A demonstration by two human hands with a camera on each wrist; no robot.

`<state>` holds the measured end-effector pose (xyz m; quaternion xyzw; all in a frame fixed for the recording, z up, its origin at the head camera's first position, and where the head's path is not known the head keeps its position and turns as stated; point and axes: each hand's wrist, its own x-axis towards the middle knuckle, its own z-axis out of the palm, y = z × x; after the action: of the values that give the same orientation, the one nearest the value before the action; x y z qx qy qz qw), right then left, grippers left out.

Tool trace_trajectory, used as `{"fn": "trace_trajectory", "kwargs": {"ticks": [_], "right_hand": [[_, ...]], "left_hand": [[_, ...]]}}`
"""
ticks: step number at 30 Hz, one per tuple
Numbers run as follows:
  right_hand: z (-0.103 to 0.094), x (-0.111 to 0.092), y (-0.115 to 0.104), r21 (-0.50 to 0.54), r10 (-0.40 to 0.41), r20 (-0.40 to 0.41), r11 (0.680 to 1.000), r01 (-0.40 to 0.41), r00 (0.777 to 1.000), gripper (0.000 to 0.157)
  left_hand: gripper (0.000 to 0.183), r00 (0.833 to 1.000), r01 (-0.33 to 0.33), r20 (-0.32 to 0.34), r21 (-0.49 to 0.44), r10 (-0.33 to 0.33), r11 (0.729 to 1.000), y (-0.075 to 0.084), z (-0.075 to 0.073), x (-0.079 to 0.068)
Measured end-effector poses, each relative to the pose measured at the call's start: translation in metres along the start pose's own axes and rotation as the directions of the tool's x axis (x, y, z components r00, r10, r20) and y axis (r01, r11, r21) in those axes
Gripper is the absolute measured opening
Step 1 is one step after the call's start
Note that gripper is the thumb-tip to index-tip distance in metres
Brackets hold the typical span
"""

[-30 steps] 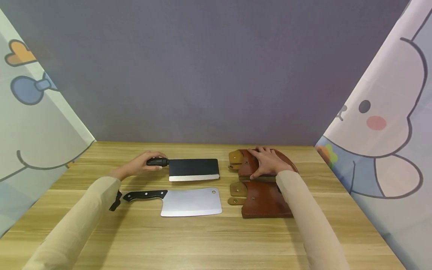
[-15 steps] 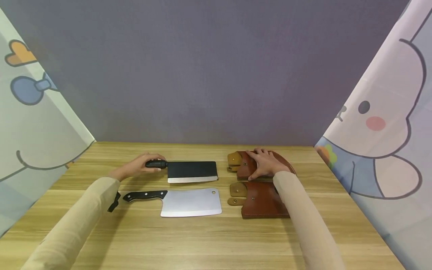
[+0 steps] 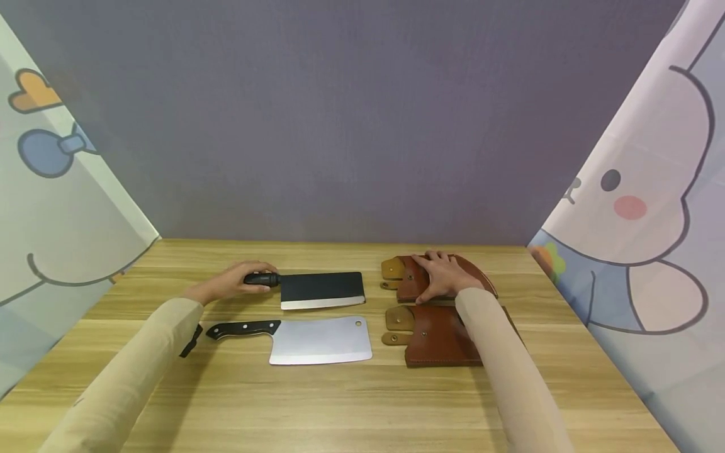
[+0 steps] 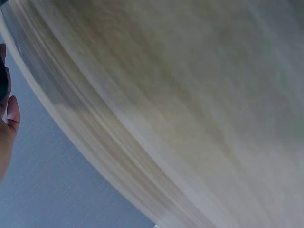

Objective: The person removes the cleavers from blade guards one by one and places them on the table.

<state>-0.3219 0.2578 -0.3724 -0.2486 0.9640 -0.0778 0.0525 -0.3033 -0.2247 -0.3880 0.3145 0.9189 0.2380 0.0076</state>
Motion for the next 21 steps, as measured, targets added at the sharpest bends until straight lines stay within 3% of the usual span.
{"fn": "trace_trajectory", "kwargs": {"ticks": [21], "right_hand": [[-0.0003,0.0029,0.0004,0.061,0.030,0.074,0.998,-0.034,0.997,0.108]], "left_hand": [[0.043,1.000,0.006,0.021,0.118,-0.009,0.993,0.0015,0.0023,0.0015]]}}
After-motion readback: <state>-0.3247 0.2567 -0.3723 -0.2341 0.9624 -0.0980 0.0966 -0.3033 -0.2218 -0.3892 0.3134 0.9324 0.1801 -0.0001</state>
